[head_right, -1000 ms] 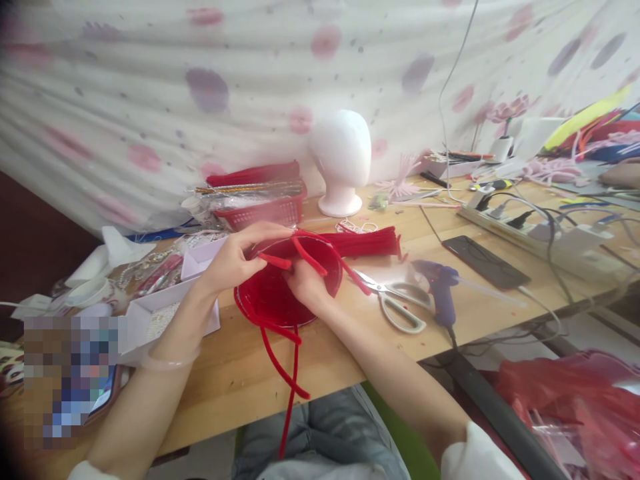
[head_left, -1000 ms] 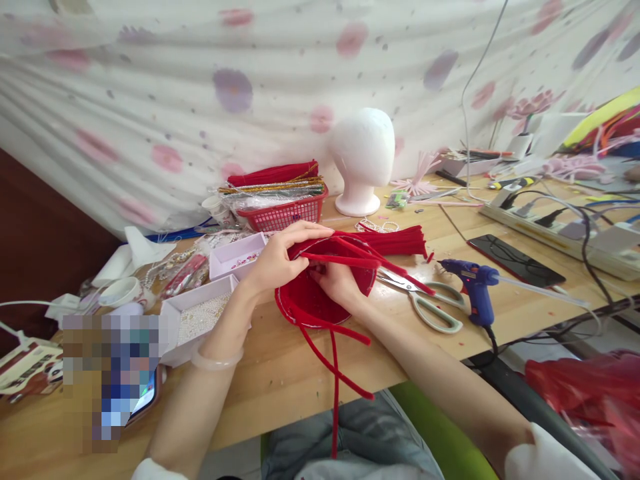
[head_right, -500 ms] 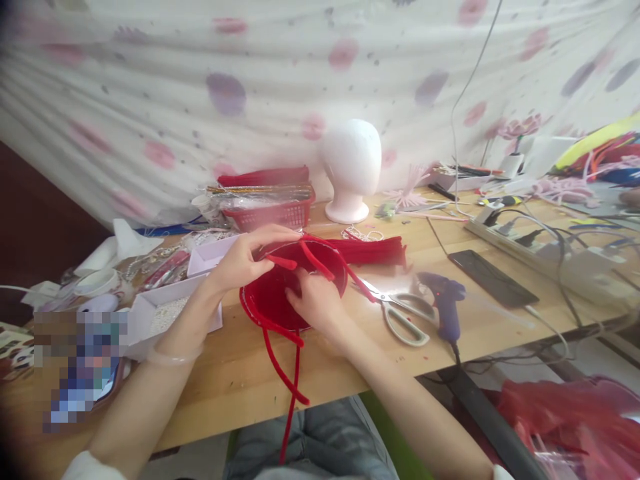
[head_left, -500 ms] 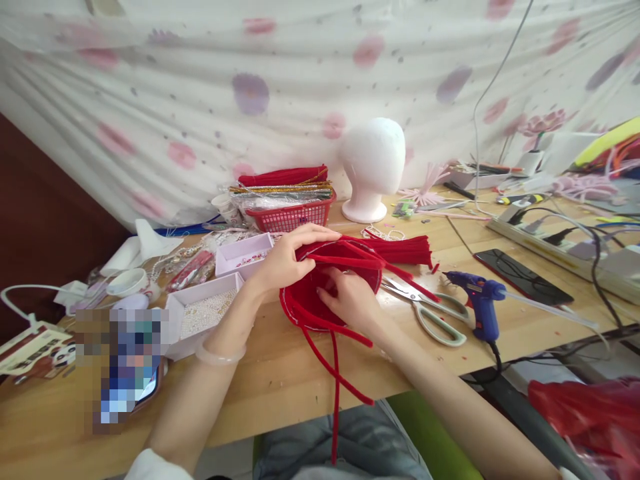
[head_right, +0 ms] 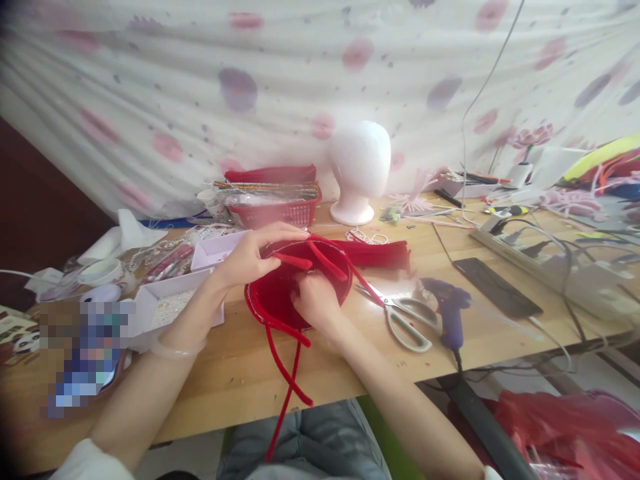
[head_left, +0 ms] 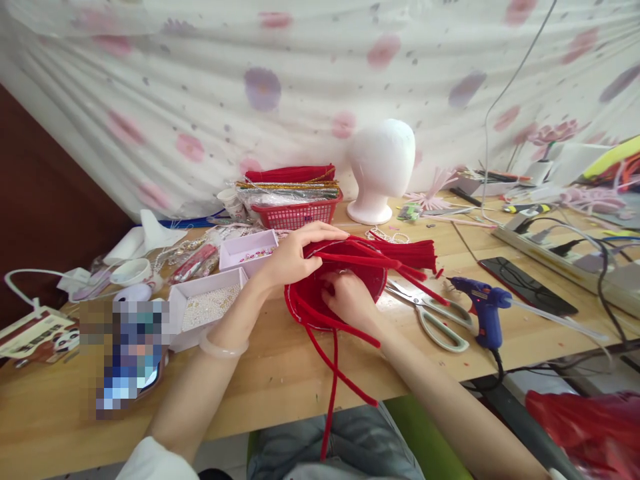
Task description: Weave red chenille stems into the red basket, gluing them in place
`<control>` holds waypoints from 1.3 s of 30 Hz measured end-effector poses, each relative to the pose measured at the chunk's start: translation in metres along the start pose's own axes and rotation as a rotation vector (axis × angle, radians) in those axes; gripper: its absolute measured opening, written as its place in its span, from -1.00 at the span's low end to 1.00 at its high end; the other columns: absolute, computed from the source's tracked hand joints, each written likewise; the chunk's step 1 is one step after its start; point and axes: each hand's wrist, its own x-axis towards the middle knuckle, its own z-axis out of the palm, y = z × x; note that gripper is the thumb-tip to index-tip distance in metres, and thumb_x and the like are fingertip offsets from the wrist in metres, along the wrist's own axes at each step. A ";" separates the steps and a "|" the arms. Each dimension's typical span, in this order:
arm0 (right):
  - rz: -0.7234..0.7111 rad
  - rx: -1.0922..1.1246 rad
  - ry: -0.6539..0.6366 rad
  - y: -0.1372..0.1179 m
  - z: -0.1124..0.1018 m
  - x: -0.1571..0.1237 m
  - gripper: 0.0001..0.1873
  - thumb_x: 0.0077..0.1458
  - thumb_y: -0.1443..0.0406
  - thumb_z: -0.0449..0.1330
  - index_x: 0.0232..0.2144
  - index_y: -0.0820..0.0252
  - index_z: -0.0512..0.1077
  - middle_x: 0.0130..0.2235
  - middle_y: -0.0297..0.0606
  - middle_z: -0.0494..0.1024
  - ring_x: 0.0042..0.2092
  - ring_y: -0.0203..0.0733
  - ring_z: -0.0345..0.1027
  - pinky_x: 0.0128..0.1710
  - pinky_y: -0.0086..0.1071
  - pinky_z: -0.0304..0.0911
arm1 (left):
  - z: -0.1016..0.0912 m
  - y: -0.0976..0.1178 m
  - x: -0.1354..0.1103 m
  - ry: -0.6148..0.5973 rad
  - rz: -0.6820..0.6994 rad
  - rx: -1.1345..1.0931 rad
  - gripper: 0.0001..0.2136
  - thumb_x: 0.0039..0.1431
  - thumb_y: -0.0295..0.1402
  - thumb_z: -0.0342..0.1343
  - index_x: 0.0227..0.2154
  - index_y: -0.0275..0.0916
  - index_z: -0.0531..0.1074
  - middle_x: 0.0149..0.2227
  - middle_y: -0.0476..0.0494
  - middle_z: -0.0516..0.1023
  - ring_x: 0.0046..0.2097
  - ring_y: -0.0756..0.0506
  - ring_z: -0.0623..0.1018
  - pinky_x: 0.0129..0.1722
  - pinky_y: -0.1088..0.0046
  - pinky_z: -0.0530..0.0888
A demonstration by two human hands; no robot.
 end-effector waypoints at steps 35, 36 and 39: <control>-0.058 -0.091 -0.035 -0.009 0.003 0.006 -0.70 0.12 0.44 0.08 -0.20 0.29 0.59 -0.13 0.02 0.61 -0.07 0.02 0.42 -0.14 -0.27 0.29 | -0.001 -0.002 -0.001 0.002 0.004 0.005 -0.43 -0.06 -0.72 -0.03 0.02 -0.17 0.49 0.06 -0.16 0.52 0.15 -0.13 0.46 0.22 0.14 0.37; -0.062 -0.083 -0.026 -0.008 0.000 0.005 -0.71 0.12 0.44 0.08 -0.21 0.28 0.59 -0.14 0.00 0.61 -0.07 0.02 0.42 -0.12 -0.27 0.29 | -0.001 -0.002 -0.001 0.002 0.003 0.005 -0.43 -0.06 -0.71 -0.03 0.02 -0.18 0.49 0.06 -0.17 0.52 0.15 -0.13 0.46 0.21 0.14 0.37; -0.074 -0.051 0.017 -0.002 -0.014 -0.006 -0.67 0.14 0.47 0.05 -0.16 0.22 0.57 -0.10 -0.10 0.61 -0.02 -0.04 0.41 -0.02 -0.29 0.27 | -0.001 -0.002 -0.001 0.001 0.005 0.008 -0.44 -0.06 -0.72 -0.04 0.01 -0.21 0.49 0.06 -0.19 0.52 0.14 -0.13 0.47 0.21 0.15 0.37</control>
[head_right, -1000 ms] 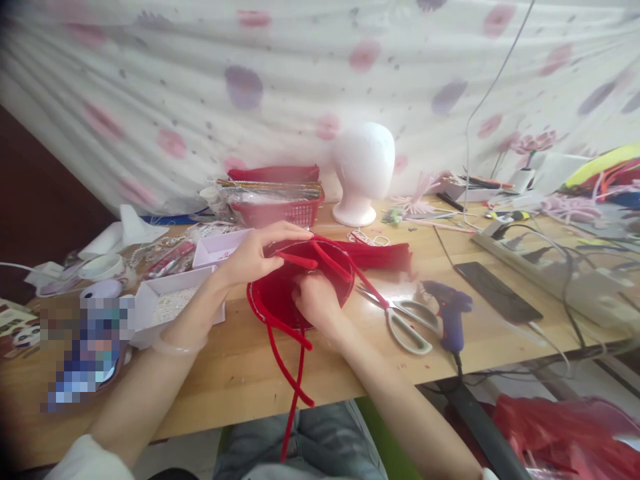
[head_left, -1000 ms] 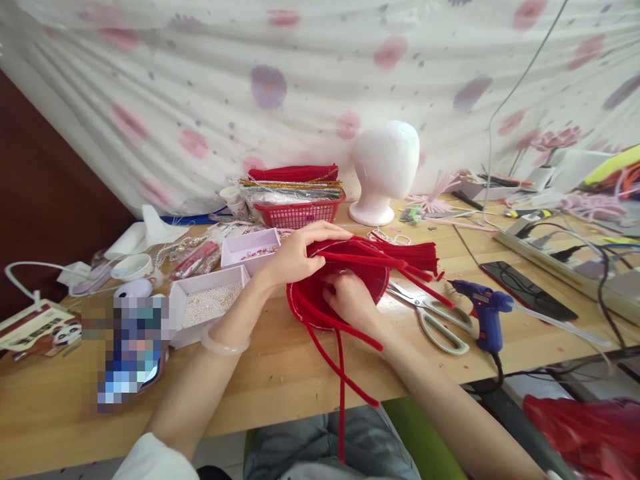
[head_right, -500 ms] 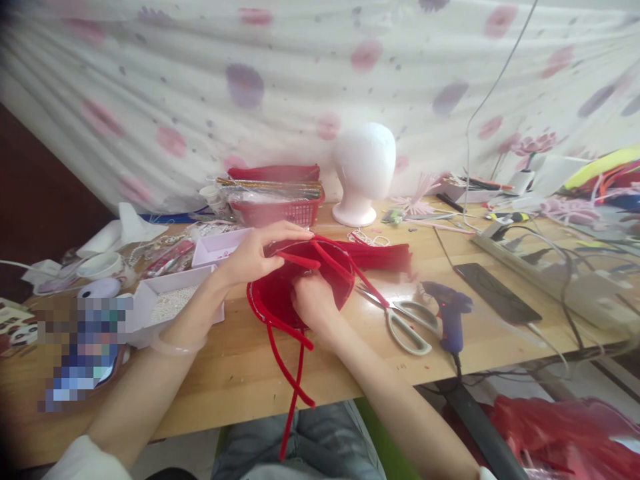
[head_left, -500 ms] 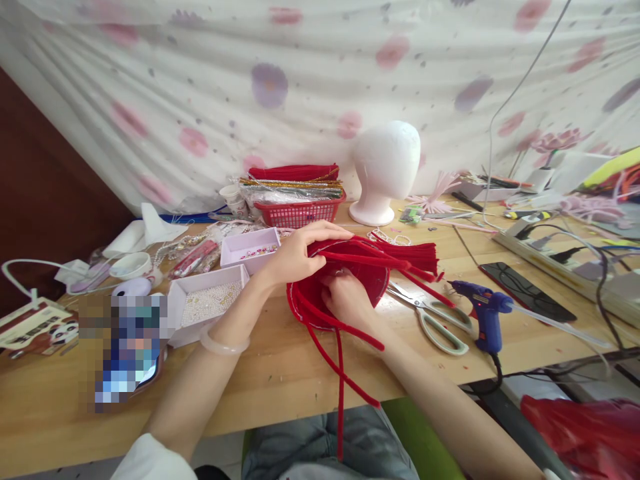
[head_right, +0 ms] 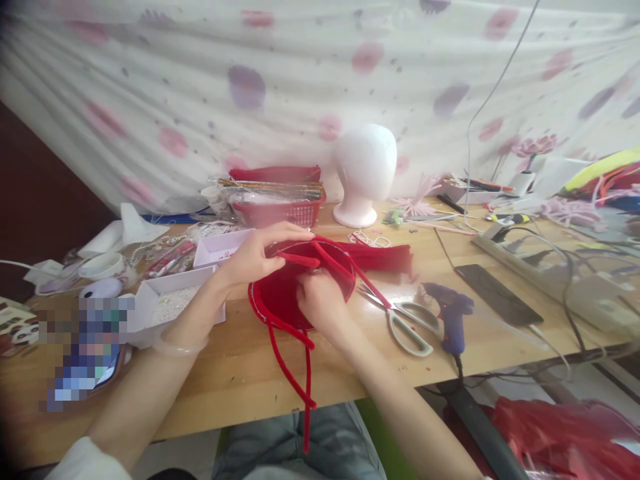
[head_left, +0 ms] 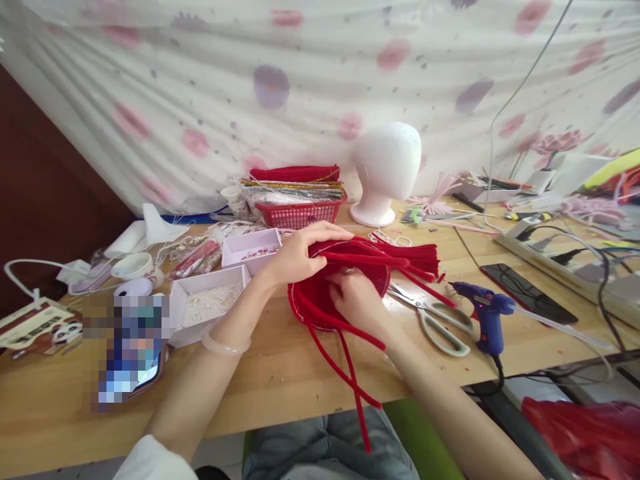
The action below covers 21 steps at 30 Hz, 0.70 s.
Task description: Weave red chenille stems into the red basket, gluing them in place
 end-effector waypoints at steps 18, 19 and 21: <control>-0.288 0.164 0.105 0.014 0.011 -0.095 -0.69 0.27 0.34 0.07 0.05 0.23 0.38 0.00 -0.04 0.51 0.05 0.04 0.29 0.07 0.00 0.31 | 0.001 -0.001 0.000 0.009 -0.008 -0.046 -0.38 -0.15 -0.70 -0.06 0.00 -0.18 0.51 0.05 -0.16 0.53 0.13 -0.14 0.48 0.20 0.15 0.38; -0.281 0.185 0.117 0.013 0.012 -0.095 -0.69 0.27 0.37 0.05 0.03 0.22 0.38 -0.02 -0.06 0.52 0.05 0.02 0.30 0.06 -0.03 0.32 | 0.001 -0.001 0.000 0.011 -0.007 -0.046 -0.38 -0.15 -0.71 -0.06 0.00 -0.19 0.51 0.05 -0.17 0.53 0.13 -0.14 0.48 0.21 0.15 0.38; -0.266 0.228 0.137 0.013 0.015 -0.096 -0.68 0.24 0.41 0.03 0.02 0.20 0.38 -0.06 -0.08 0.54 0.03 -0.01 0.32 0.03 -0.08 0.35 | 0.001 -0.001 0.000 0.013 -0.004 -0.046 -0.38 -0.16 -0.71 -0.06 0.00 -0.21 0.51 0.05 -0.18 0.53 0.13 -0.14 0.48 0.21 0.14 0.38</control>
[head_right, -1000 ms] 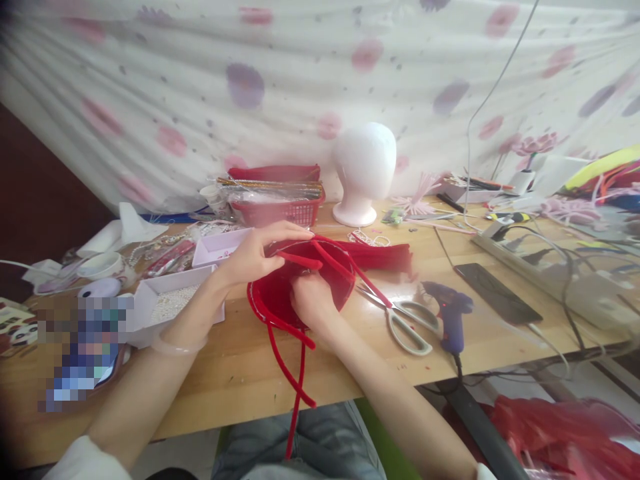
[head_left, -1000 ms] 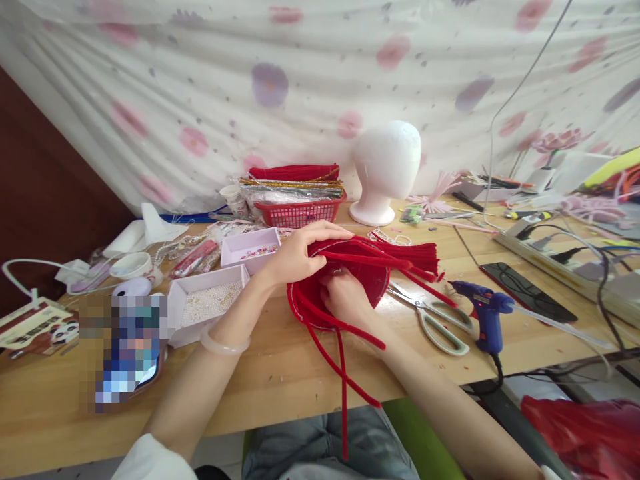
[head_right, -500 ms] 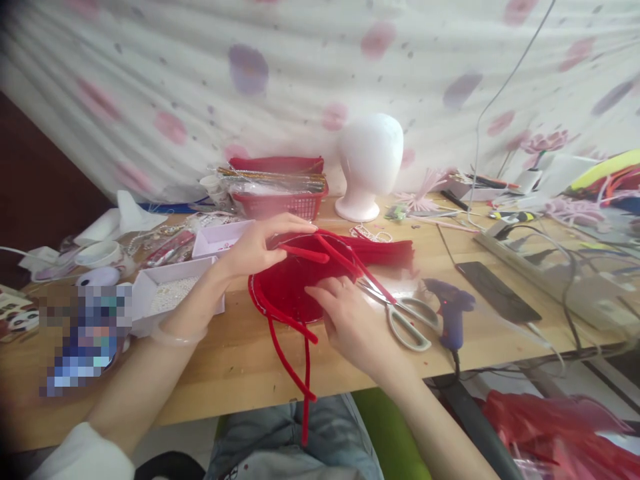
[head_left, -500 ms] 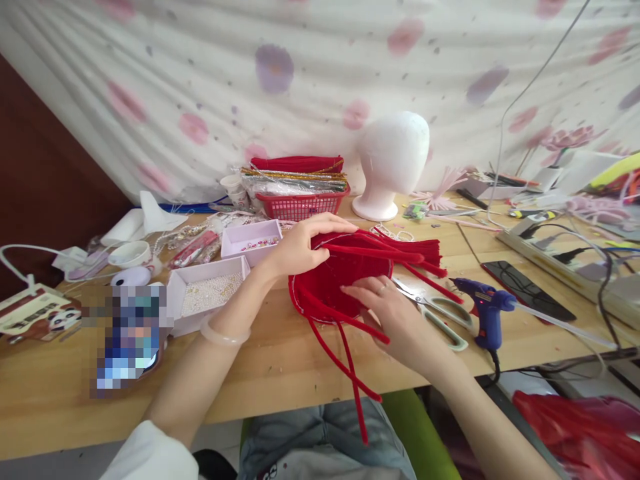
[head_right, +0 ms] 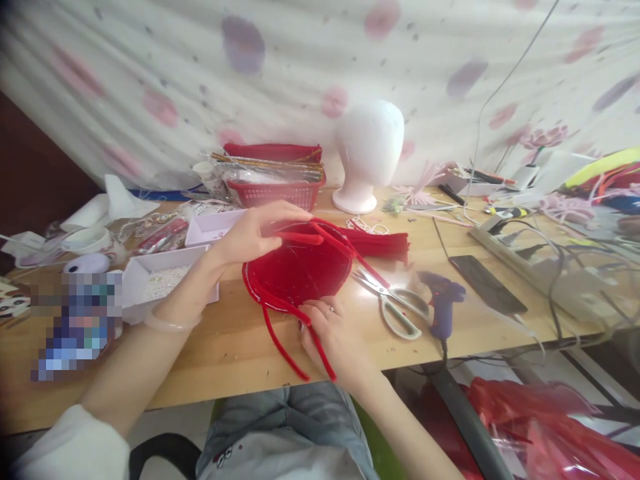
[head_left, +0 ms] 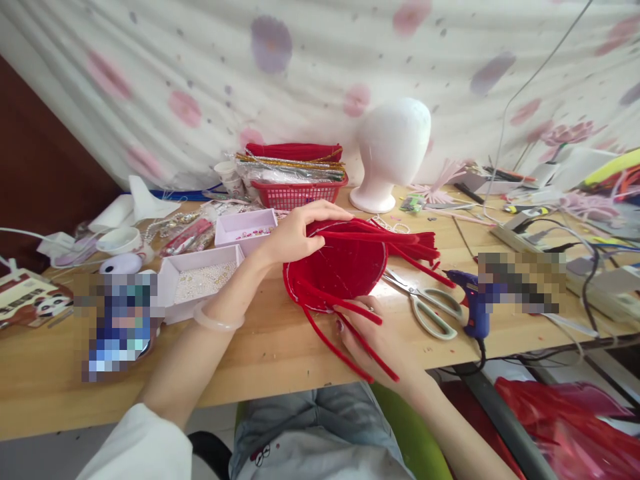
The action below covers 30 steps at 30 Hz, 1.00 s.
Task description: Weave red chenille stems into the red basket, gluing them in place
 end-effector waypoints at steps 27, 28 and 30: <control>0.074 -0.080 -0.056 0.013 -0.024 0.056 -0.73 0.24 0.39 0.07 -0.13 0.20 0.54 -0.11 -0.12 0.57 -0.09 -0.11 0.44 -0.04 -0.27 0.33 | 0.000 0.005 -0.001 0.007 -0.049 -0.004 -0.42 -0.12 -0.69 -0.05 -0.01 -0.21 0.51 0.05 -0.18 0.52 0.13 -0.14 0.48 0.21 0.20 0.36; 0.101 -0.102 -0.113 0.017 -0.019 0.066 -0.72 0.23 0.42 0.06 -0.15 0.20 0.56 -0.10 -0.12 0.57 -0.10 -0.13 0.45 -0.05 -0.30 0.33 | 0.000 0.006 -0.001 0.007 -0.060 0.004 -0.43 -0.11 -0.69 -0.04 -0.01 -0.22 0.51 0.05 -0.19 0.52 0.13 -0.14 0.48 0.21 0.20 0.36; 0.133 -0.138 -0.182 0.025 -0.007 0.080 -0.68 0.19 0.48 0.06 -0.19 0.21 0.59 -0.10 -0.10 0.58 -0.09 -0.12 0.46 -0.05 -0.32 0.31 | 0.000 0.008 -0.001 0.002 -0.067 0.028 -0.46 -0.09 -0.68 -0.03 -0.01 -0.25 0.52 0.05 -0.21 0.53 0.13 -0.15 0.47 0.21 0.19 0.36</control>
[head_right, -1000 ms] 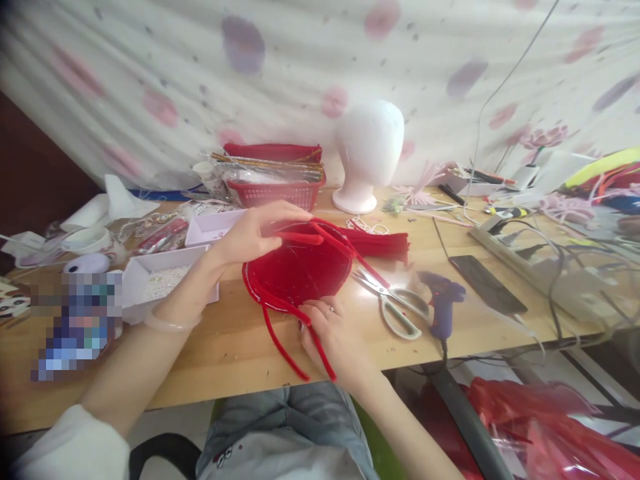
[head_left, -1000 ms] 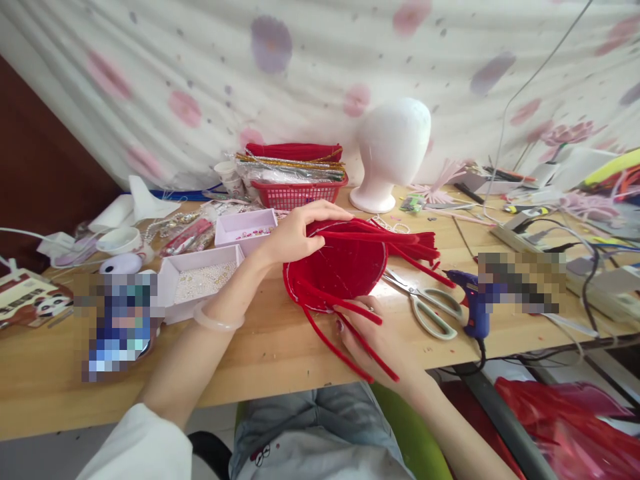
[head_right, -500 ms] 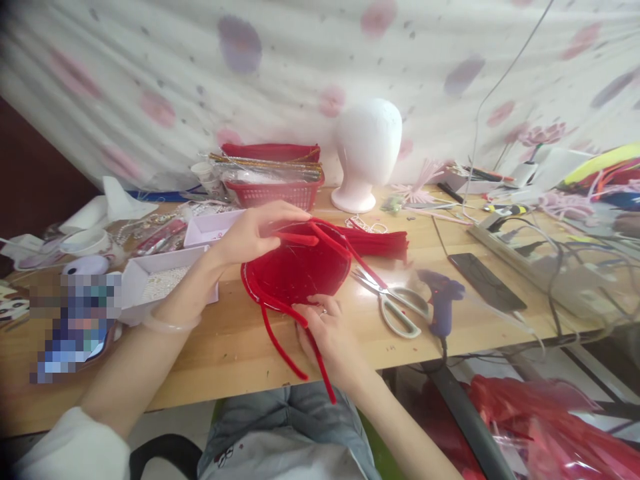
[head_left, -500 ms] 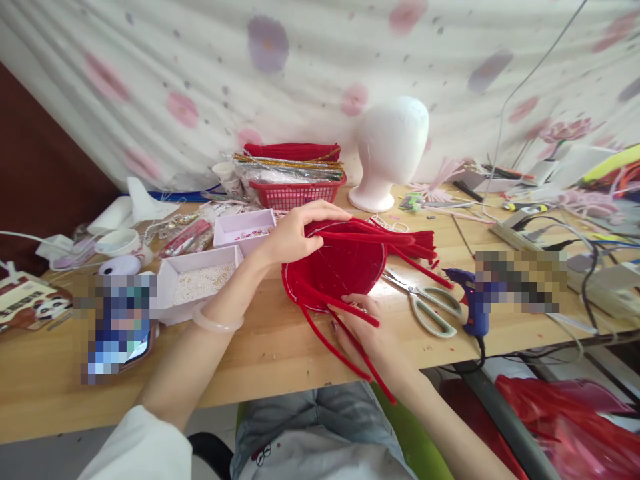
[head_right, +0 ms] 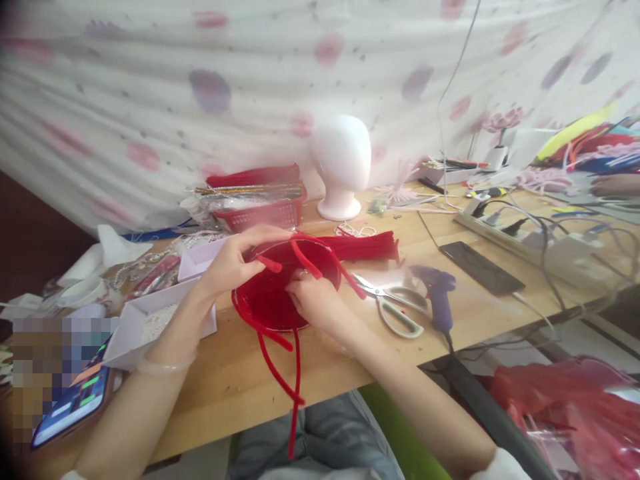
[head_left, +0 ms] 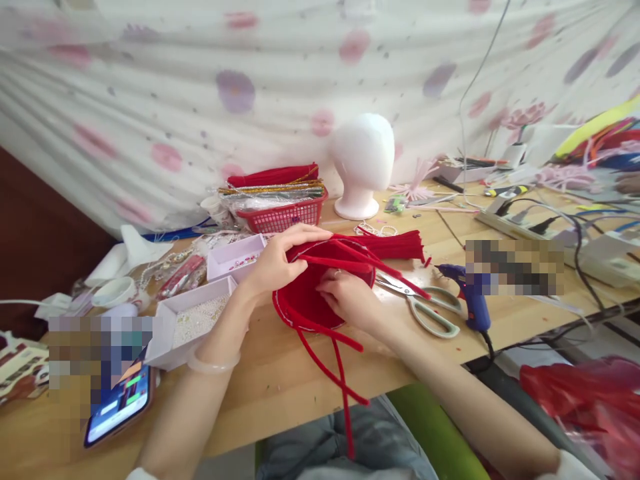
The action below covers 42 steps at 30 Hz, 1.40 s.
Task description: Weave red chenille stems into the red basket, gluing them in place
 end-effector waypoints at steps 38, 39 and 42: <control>0.037 -0.227 -0.161 -0.005 0.017 0.018 -0.54 0.21 0.51 -0.06 0.05 0.32 0.48 -0.02 0.06 0.53 -0.03 0.02 0.43 -0.07 -0.24 0.31 | 0.003 0.004 0.000 -0.002 0.019 0.035 -0.45 -0.07 -0.71 -0.02 0.01 -0.28 0.51 0.05 -0.19 0.53 0.12 -0.11 0.48 0.22 0.29 0.34; 0.034 -0.227 -0.162 -0.004 0.017 0.018 -0.54 0.21 0.50 -0.06 0.05 0.31 0.48 -0.01 0.05 0.52 -0.02 0.02 0.42 -0.05 -0.24 0.31 | 0.003 0.003 0.000 -0.003 0.018 0.035 -0.45 -0.07 -0.71 -0.02 0.01 -0.27 0.51 0.06 -0.19 0.53 0.13 -0.11 0.48 0.22 0.28 0.34; 0.029 -0.219 -0.163 -0.002 0.017 0.018 -0.55 0.22 0.49 -0.05 0.05 0.26 0.48 0.04 0.03 0.50 0.01 0.00 0.41 0.00 -0.23 0.29 | 0.003 0.003 0.000 0.000 0.016 0.038 -0.45 -0.07 -0.70 -0.02 0.01 -0.27 0.51 0.06 -0.19 0.53 0.13 -0.12 0.47 0.22 0.26 0.34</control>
